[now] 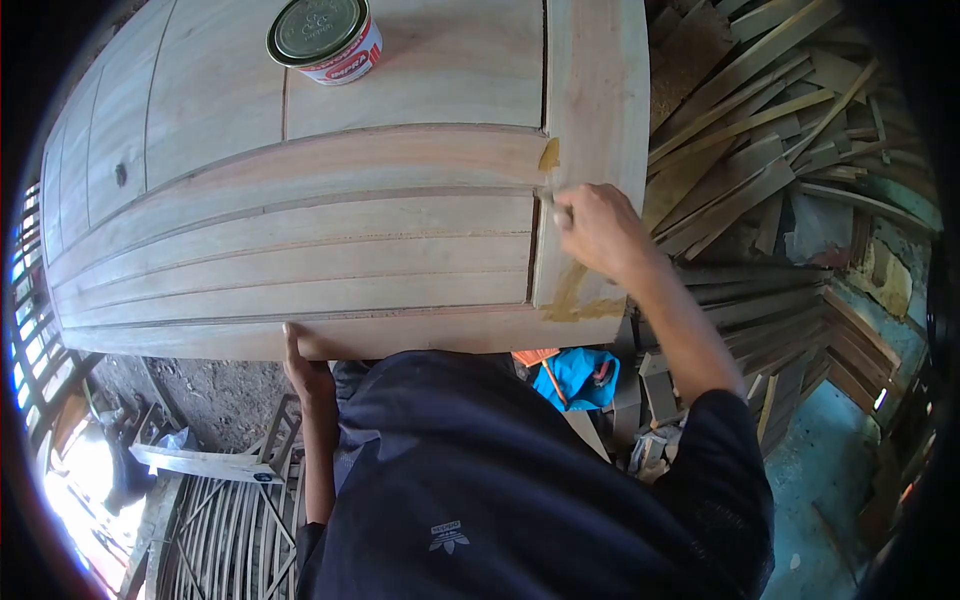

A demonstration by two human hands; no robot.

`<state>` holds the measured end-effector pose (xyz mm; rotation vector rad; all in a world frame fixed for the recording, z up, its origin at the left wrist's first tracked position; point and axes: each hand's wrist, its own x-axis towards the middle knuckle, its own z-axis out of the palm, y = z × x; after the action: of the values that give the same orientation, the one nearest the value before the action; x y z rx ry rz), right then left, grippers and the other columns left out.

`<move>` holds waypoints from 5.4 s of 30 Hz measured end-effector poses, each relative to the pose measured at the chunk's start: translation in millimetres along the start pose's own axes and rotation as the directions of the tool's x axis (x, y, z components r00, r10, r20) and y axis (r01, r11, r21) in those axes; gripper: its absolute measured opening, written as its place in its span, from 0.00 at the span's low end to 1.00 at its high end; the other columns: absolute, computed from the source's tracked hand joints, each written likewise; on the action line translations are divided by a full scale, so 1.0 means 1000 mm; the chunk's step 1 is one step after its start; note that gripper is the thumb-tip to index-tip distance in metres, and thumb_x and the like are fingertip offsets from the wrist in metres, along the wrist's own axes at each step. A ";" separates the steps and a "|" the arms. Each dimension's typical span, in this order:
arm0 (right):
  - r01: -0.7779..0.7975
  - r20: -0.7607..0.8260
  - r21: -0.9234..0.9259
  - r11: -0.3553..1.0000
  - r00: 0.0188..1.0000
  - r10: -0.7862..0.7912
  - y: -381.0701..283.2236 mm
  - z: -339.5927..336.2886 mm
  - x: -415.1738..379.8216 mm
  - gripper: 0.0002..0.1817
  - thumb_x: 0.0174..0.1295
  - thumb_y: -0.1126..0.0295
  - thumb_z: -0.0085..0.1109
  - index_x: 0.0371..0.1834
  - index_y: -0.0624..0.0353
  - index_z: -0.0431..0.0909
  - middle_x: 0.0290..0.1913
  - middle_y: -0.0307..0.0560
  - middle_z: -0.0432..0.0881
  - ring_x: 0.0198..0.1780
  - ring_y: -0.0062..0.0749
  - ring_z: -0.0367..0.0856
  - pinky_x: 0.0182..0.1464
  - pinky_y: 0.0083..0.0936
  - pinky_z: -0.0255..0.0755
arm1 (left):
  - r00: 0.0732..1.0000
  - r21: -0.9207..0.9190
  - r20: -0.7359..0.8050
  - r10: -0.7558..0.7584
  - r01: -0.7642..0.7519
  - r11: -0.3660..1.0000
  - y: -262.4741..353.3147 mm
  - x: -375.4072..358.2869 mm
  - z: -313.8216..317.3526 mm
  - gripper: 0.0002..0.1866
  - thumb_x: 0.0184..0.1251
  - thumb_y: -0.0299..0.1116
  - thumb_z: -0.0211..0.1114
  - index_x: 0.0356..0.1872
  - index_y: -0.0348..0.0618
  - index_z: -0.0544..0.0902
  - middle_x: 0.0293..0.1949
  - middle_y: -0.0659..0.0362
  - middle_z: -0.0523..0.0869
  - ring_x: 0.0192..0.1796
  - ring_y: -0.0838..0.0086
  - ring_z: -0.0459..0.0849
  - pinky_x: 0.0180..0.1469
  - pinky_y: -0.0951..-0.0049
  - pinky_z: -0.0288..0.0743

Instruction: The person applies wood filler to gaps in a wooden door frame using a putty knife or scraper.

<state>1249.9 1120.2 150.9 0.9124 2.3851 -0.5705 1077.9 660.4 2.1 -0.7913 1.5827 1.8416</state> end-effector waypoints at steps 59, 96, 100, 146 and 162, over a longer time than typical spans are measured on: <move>0.227 -0.056 0.027 0.973 0.973 -0.226 0.046 -0.027 0.001 0.18 0.64 0.72 0.65 0.59 0.54 0.86 0.40 0.62 0.88 0.45 0.62 0.86 0.49 0.48 0.78 | 0.998 -0.027 -0.035 0.048 -0.049 0.998 0.000 -0.007 0.013 0.30 0.77 0.48 0.67 0.69 0.37 0.73 0.59 0.55 0.78 0.61 0.66 0.78 0.63 0.60 0.73; 0.109 -0.132 -0.039 0.993 0.985 -0.113 0.026 -0.035 0.010 0.13 0.66 0.74 0.59 0.52 0.62 0.85 0.40 0.67 0.86 0.45 0.64 0.85 0.48 0.52 0.78 | 0.998 -0.022 -0.027 0.064 -0.065 0.998 -0.003 -0.003 0.012 0.27 0.79 0.47 0.65 0.66 0.37 0.75 0.57 0.56 0.79 0.60 0.67 0.80 0.61 0.61 0.75; -0.039 -0.133 0.085 0.996 0.990 0.050 0.011 0.002 0.019 0.14 0.65 0.74 0.62 0.52 0.63 0.84 0.41 0.69 0.85 0.47 0.65 0.85 0.49 0.51 0.78 | 0.998 -0.004 -0.018 0.060 -0.060 0.998 -0.002 -0.003 0.012 0.26 0.79 0.47 0.65 0.65 0.38 0.76 0.57 0.56 0.79 0.60 0.67 0.80 0.61 0.61 0.75; -0.010 0.028 0.007 1.000 1.000 0.010 0.018 -0.054 0.010 0.19 0.69 0.72 0.60 0.63 0.55 0.83 0.48 0.64 0.87 0.49 0.62 0.87 0.53 0.46 0.79 | 0.996 -0.001 -0.034 0.082 -0.082 0.997 -0.006 -0.002 0.009 0.28 0.77 0.48 0.66 0.67 0.39 0.74 0.58 0.55 0.78 0.60 0.66 0.79 0.61 0.60 0.75; 0.113 -0.063 0.019 0.993 0.992 -0.112 0.046 -0.012 0.001 0.18 0.70 0.71 0.59 0.62 0.60 0.83 0.49 0.66 0.87 0.50 0.60 0.86 0.54 0.46 0.79 | 0.993 0.023 -0.067 0.100 -0.099 0.995 -0.003 -0.008 0.016 0.26 0.78 0.47 0.65 0.64 0.35 0.77 0.56 0.55 0.80 0.59 0.68 0.79 0.61 0.62 0.76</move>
<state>1278.0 1158.0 150.6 0.8199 2.5030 -0.6218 1083.9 676.4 8.3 -0.7864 1.7084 1.8839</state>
